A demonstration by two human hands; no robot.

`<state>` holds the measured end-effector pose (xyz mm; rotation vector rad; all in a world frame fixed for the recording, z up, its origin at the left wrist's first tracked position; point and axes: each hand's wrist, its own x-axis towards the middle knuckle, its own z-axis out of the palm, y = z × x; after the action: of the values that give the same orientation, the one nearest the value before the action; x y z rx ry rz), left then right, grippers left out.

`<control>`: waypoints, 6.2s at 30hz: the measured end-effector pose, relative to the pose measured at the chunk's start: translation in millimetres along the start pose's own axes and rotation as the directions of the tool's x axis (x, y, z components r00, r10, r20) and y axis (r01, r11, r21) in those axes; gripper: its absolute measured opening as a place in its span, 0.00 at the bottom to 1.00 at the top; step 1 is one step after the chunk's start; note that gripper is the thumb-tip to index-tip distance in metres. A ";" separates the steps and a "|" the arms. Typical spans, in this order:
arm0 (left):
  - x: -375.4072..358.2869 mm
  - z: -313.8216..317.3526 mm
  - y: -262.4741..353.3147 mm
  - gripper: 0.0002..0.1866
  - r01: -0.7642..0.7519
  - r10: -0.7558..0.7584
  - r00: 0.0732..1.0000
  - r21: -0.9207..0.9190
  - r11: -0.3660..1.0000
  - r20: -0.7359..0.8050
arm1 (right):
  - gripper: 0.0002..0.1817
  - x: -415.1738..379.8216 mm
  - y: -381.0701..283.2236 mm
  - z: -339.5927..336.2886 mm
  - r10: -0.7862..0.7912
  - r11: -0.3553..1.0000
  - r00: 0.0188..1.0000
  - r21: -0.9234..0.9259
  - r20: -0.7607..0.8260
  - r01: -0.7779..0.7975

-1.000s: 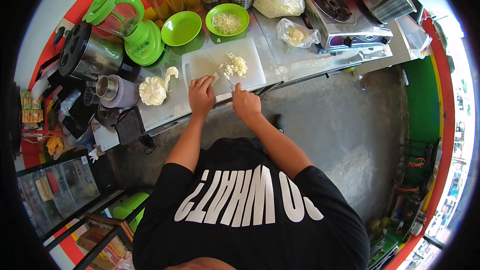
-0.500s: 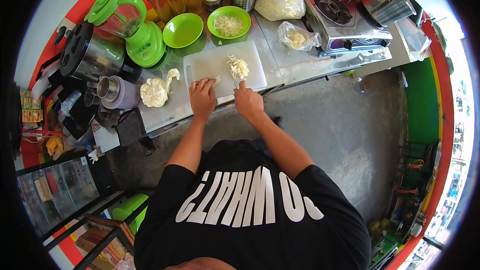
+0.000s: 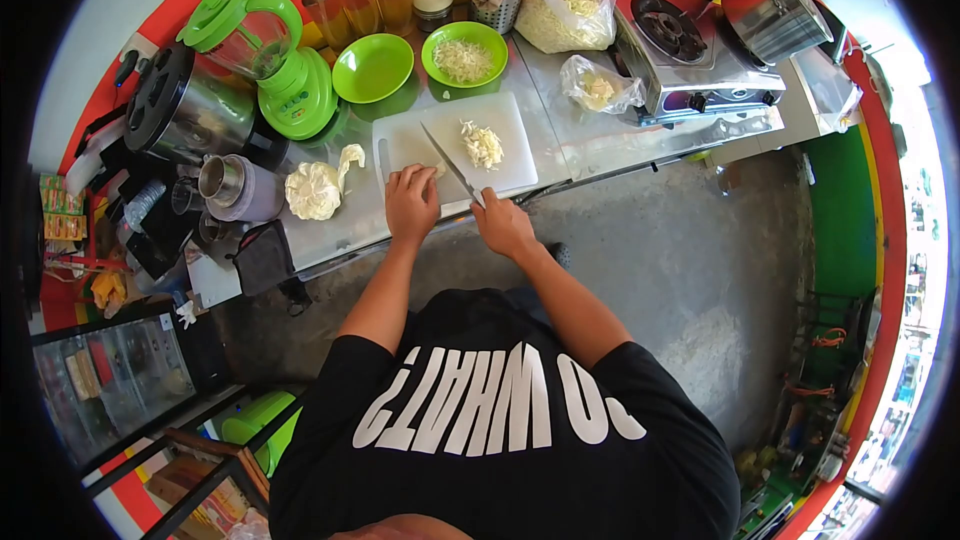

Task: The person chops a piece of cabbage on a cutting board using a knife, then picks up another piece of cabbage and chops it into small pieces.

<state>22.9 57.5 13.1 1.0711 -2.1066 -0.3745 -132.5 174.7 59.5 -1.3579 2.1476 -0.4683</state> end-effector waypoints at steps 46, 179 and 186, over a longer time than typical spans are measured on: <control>-2.3 0.2 -1.0 0.15 -0.070 0.067 0.994 0.030 0.997 0.091 | 0.17 -4.2 -26.9 18.1 0.097 0.984 0.993 -0.157 0.064 -0.086; -0.2 6.0 0.6 0.08 -0.038 0.038 0.998 -0.014 0.999 -0.053 | 0.13 35.2 -50.8 31.7 0.119 0.988 0.990 -0.113 0.076 -0.110; 0.0 1.7 3.2 0.08 -0.019 0.018 0.999 -0.031 0.999 -0.033 | 0.16 31.4 -51.2 19.1 0.089 0.986 0.987 -0.151 0.135 -0.069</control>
<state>19.9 59.4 13.6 1.0328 -2.0735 -0.3775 -94.9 124.3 64.7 -1.3349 2.1435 -0.1811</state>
